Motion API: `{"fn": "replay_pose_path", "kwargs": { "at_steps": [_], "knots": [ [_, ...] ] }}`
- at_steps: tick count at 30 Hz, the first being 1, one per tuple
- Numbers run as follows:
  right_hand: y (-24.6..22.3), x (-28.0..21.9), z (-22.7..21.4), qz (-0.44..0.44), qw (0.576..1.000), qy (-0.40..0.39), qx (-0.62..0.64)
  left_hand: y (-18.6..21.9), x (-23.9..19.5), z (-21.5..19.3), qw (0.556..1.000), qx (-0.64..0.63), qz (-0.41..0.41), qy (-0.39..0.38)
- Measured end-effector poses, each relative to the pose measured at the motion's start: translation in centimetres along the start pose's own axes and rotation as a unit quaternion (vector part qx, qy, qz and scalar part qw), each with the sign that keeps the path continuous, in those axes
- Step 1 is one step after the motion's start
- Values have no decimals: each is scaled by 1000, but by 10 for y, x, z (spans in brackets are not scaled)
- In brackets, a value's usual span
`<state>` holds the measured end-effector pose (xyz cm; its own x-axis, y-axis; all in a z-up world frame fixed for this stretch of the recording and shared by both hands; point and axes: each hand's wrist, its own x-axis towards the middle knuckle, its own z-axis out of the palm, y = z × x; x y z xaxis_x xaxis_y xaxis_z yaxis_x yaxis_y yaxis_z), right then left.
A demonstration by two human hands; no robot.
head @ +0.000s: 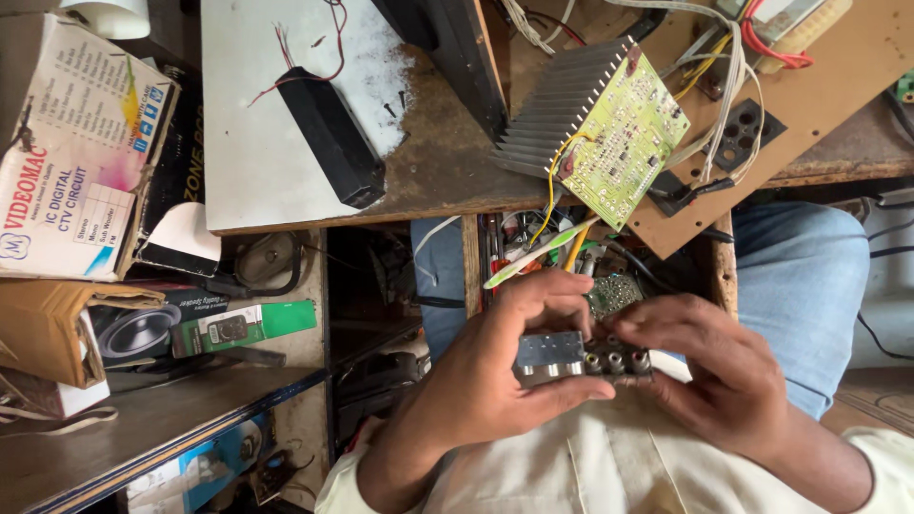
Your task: The person uses a screwdriver to adjust components on a circuit board with a heatsink, then handles a small black plastic part with metal pins. They place the part on the board and later wipe a multi-pin connector with a white cloth before positioning it near the board.
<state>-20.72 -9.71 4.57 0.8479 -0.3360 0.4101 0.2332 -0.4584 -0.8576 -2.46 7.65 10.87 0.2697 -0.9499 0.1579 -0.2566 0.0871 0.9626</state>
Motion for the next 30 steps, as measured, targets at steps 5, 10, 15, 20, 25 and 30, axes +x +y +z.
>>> {"fn": "replay_pose_path", "kwargs": {
  "at_steps": [5, 10, 15, 20, 25, 30],
  "knots": [
    [9, -16, 0, 110, 973, 59, 193, -3, 2, 5, 999, 28, 29, 27],
    [16, -17, 0, 174, 845, 69, 501, -11, 9, 10, 996, -83, -4, -13],
    [25, -17, -1, 269, 735, 68, 619, -14, 14, 16, 997, -67, -5, -29],
    [29, -23, 5, 282, 710, 70, 642, -20, 16, 21, 990, -134, -19, -32],
    [30, -22, 5, 262, 722, 69, 637, -25, 15, 24, 940, -331, -74, -24],
    [28, -16, 9, 220, 737, 89, 632, -31, 15, 18, 955, -294, -39, 3]
  ]
}}
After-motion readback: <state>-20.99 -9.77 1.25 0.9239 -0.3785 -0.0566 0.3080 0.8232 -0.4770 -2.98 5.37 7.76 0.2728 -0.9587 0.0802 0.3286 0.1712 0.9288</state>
